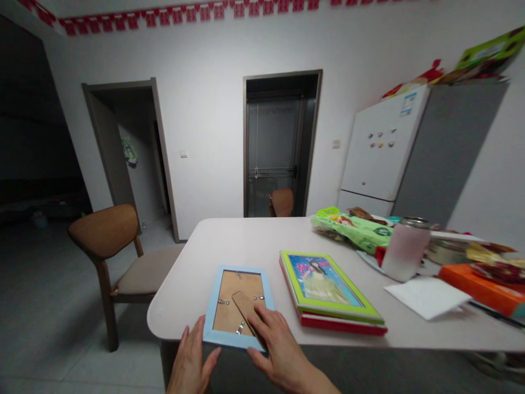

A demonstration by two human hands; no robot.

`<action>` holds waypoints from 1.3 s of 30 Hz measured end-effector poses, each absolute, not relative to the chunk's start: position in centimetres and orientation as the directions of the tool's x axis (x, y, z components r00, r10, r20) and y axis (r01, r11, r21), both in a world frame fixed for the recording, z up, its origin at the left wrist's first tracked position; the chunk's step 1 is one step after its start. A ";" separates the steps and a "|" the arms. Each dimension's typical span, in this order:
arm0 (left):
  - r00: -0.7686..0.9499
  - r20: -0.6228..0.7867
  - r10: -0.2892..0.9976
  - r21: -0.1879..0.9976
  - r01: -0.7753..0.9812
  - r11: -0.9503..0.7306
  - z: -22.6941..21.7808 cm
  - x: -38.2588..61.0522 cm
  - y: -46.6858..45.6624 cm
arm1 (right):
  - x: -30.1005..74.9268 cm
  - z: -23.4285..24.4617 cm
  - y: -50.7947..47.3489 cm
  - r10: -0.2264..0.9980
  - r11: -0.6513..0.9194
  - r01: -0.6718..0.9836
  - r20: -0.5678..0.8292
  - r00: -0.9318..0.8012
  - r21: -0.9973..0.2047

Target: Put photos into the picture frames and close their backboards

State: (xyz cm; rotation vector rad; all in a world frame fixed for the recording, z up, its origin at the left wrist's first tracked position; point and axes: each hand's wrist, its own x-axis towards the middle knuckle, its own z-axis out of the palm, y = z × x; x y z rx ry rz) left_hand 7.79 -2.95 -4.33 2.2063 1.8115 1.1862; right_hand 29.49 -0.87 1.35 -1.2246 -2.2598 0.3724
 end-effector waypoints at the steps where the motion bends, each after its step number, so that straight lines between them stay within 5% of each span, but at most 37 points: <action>1: 0.064 0.547 0.835 0.412 0.847 -0.335 -4.7 7.7 -2.9 | 29.5 1.3 -0.9 0.834 0.552 0.697 0.323 -0.448 -0.458; 7: 0.188 0.631 0.752 0.196 0.900 -0.390 -5.8 7.3 -2.5 | 29.5 1.1 -0.9 0.826 0.562 0.742 0.301 -0.477 -0.365; 17: 0.345 0.346 0.873 0.473 0.739 -0.479 0.3 8.3 -1.7 | 27.8 3.6 1.6 0.774 0.627 0.654 0.245 -0.584 -0.423; 30: 0.304 0.357 0.883 0.603 0.647 -0.466 0.1 8.3 -2.0 | 25.3 3.1 3.2 0.799 0.597 0.634 0.297 -0.522 -0.492; 39: 0.314 0.395 0.863 0.603 0.620 -0.502 -0.2 8.2 -1.8 | 20.9 2.6 5.7 0.883 0.444 0.841 0.310 -0.352 -0.310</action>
